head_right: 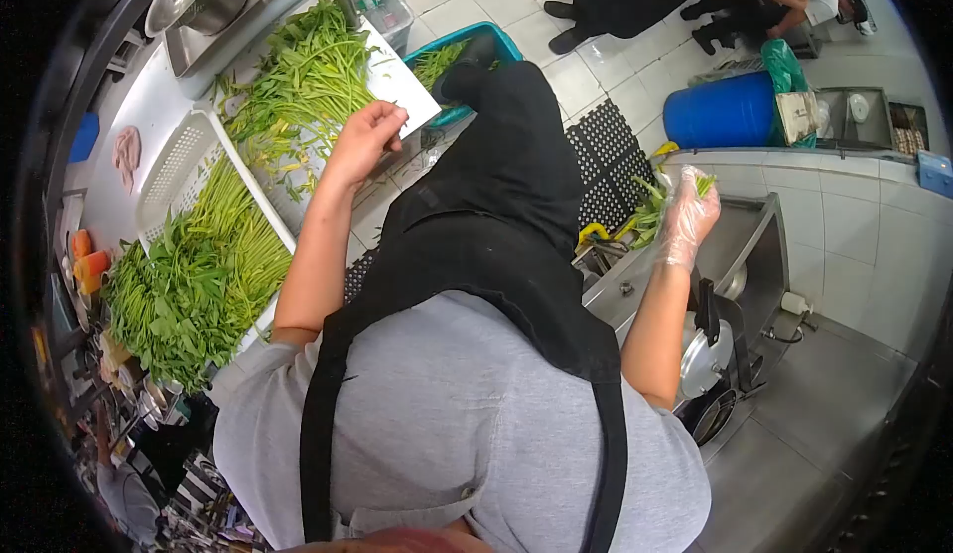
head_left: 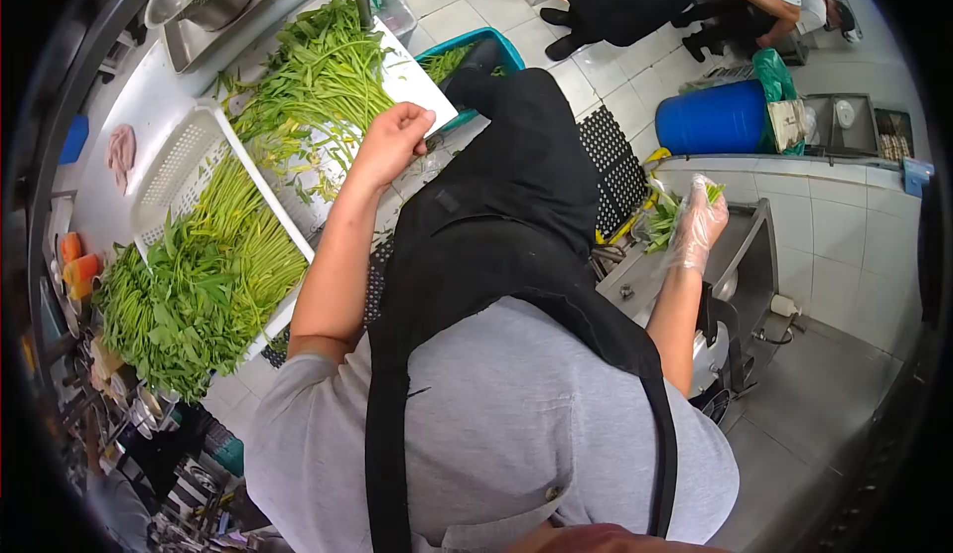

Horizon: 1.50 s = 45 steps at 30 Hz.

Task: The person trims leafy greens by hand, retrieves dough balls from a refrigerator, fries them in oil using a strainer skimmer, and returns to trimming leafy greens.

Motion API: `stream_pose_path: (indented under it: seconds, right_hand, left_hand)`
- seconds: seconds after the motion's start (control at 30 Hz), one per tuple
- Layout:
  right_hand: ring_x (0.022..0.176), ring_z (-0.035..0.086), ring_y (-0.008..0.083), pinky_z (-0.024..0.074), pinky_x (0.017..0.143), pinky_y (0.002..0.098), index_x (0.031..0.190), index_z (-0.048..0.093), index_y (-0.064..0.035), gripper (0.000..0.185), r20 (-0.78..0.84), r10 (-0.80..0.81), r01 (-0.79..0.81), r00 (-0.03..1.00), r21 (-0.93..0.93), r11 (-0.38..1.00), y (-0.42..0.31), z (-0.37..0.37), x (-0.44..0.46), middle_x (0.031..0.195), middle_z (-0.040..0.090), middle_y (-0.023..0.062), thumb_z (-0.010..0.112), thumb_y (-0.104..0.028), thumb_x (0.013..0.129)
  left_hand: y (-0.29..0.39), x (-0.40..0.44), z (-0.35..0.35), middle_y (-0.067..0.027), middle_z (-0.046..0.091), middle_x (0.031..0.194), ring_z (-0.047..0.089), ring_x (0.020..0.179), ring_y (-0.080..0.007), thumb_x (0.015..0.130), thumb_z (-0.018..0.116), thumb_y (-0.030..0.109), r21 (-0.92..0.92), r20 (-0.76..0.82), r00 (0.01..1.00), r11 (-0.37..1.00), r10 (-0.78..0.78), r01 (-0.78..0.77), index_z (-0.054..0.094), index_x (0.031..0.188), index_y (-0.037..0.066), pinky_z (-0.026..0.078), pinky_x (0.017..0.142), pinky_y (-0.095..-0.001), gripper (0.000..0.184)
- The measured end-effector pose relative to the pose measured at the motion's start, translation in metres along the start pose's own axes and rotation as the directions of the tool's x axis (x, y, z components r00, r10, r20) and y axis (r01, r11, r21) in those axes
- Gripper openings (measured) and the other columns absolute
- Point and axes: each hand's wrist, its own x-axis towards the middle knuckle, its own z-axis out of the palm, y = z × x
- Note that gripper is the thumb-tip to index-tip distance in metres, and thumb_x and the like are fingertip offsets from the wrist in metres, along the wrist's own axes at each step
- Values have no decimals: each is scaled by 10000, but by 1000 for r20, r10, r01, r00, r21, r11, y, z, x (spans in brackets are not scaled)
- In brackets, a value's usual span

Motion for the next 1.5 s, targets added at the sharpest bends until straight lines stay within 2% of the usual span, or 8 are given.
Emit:
stream_pose_path:
  seconds: [0.37, 0.47, 0.57, 0.7, 0.93, 1.17, 1.37, 1.5]
  right_hand:
    - [857, 665, 104, 542, 809, 292, 1107, 771, -9, 182, 417, -382, 276, 825, 293, 916, -151, 201, 8, 976, 755, 16, 738, -177, 1044]
    - [959, 723, 254, 575, 909, 425, 1166, 760, 12, 339, 745, -101, 258, 660, -99, 961, -175, 274, -53, 1065, 780, 146, 716, -284, 1008]
    - [903, 724, 251, 580, 858, 408, 1145, 775, 17, 351, 966, -126, 96, 226, 107, 990, -91, 395, -110, 1005, 796, 142, 726, -267, 945]
    - [831, 729, 271, 580, 785, 420, 1132, 770, 78, 434, 972, -126, 47, 200, 119, 992, -84, 449, -170, 997, 787, 199, 798, -279, 887]
    - [814, 701, 250, 563, 739, 416, 1137, 748, 43, 491, 945, 206, 194, -254, -159, 968, -134, 485, -154, 983, 763, 162, 885, -344, 868]
    - [890, 733, 266, 586, 790, 413, 1299, 677, 47, 589, 940, 146, 222, -308, -78, 972, -163, 462, -132, 1030, 764, 181, 839, -352, 897]
    - [921, 753, 309, 581, 881, 437, 1187, 740, 54, 460, 957, -43, 263, -286, 121, 957, -145, 473, -144, 1071, 785, 220, 788, -344, 962]
    - [1060, 736, 464, 564, 976, 523, 1201, 728, 64, 516, 939, -92, 760, -330, 322, 564, -192, 427, -130, 1147, 743, 336, 754, -405, 986]
  left_hand:
    - [-39, -44, -85, -56, 695, 845, 615, 661, -143, 1027, 761, 239, -32, -697, 717, 998, 11, -46, 704, 1041, -26, 500, 612, -315, 271]
    - [-89, -27, -94, -90, 737, 891, 636, 719, -157, 1022, 757, 291, 100, -698, 716, 992, 17, 73, 744, 1112, -60, 526, 658, -341, 362]
    - [-87, -2, -80, -108, 731, 828, 639, 736, -175, 1018, 735, 348, 179, -680, 733, 969, -1, 168, 775, 1098, -105, 529, 692, -382, 462]
    - [-98, 46, -77, -197, 792, 967, 741, 834, -237, 936, 787, 243, 73, -780, 610, 947, -141, 313, 775, 1031, -97, 571, 772, -378, 353]
    - [-58, 53, -52, -167, 791, 1039, 747, 877, -224, 931, 786, 136, -123, -694, 693, 981, -194, 151, 745, 1164, -80, 590, 786, -367, 320]
    - [-57, 29, -60, -137, 685, 1012, 673, 747, -225, 1070, 626, 106, -315, -798, 516, 946, -310, 81, 576, 1302, -27, 569, 543, -370, 272]
    - [-39, 7, -74, -61, 620, 827, 564, 604, -157, 1077, 639, 155, -280, -760, 593, 957, -267, 71, 579, 1130, 11, 530, 498, -359, 165]
    - [-16, -14, -80, -45, 612, 861, 562, 631, -145, 1068, 683, 192, -232, -707, 664, 967, -243, 107, 586, 1179, 5, 506, 496, -350, 238]
